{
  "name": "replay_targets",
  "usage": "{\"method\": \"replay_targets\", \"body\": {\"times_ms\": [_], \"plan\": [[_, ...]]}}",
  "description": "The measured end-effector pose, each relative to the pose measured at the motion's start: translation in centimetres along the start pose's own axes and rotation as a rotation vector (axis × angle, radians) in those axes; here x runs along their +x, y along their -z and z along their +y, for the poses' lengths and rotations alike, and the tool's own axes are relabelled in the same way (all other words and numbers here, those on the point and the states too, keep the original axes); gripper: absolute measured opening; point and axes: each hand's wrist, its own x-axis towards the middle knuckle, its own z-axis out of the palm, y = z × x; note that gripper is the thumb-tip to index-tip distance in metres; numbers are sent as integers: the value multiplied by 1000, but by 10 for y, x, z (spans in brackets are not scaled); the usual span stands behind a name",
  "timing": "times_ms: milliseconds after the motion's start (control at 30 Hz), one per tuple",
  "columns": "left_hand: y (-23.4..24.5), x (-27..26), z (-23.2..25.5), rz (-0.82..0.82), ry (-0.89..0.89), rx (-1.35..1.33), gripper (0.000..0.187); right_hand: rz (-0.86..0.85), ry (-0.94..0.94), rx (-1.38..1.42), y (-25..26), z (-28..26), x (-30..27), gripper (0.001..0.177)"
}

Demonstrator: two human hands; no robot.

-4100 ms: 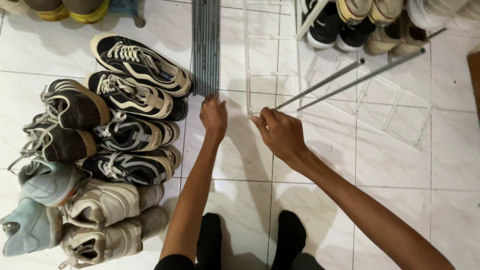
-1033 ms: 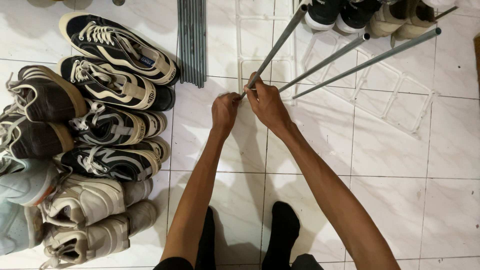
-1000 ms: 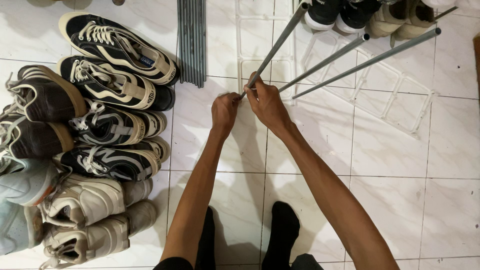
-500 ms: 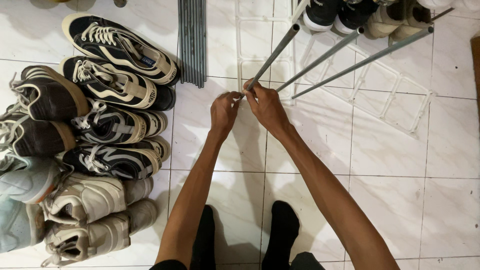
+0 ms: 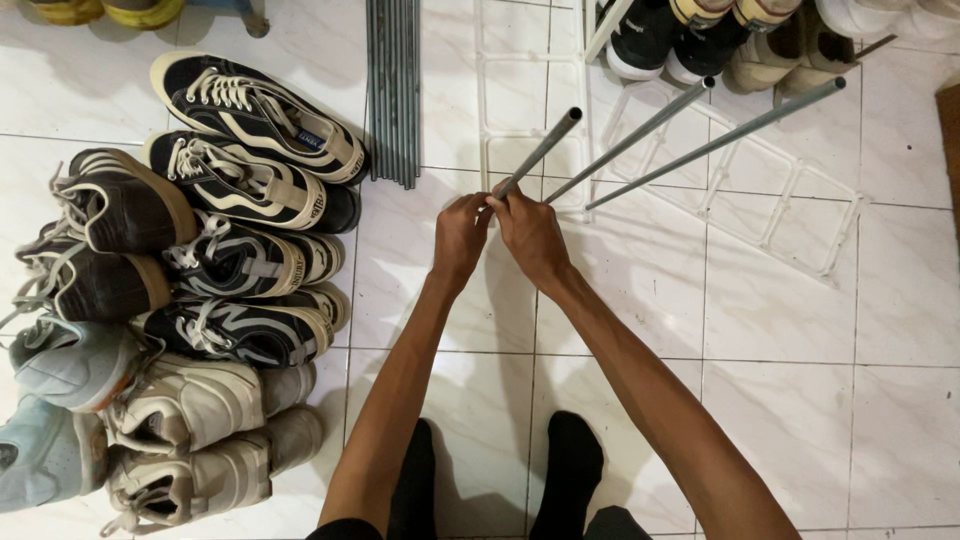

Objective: The person assembles a white plastic shoe rack by inserting metal rods into the frame slots. They place shoes on the floor, position the rack frame, and insert multiple rods to form the shelves.

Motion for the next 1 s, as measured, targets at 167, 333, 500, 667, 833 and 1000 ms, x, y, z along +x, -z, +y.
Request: {"method": "replay_targets", "body": {"times_ms": [167,333,500,667,833,1000], "plan": [[2,-1,-3,-6,-41,15,12,39,33,-46,-8,2,-1,17],[-1,2,-3,-6,-12,49,13,-30,-9,57,4,-3,3,17],[0,0,1,-19,29,49,13,-14,116,49,20,-25,9,29],[7,-1,19,86,-78,-15,17,5,136,254,38,-52,10,33],[12,4,31,87,-59,-16,15,23,183,253,45,-62,16,20],[14,4,32,72,-88,-42,17,85,178,271,44,-56,12,12]]}}
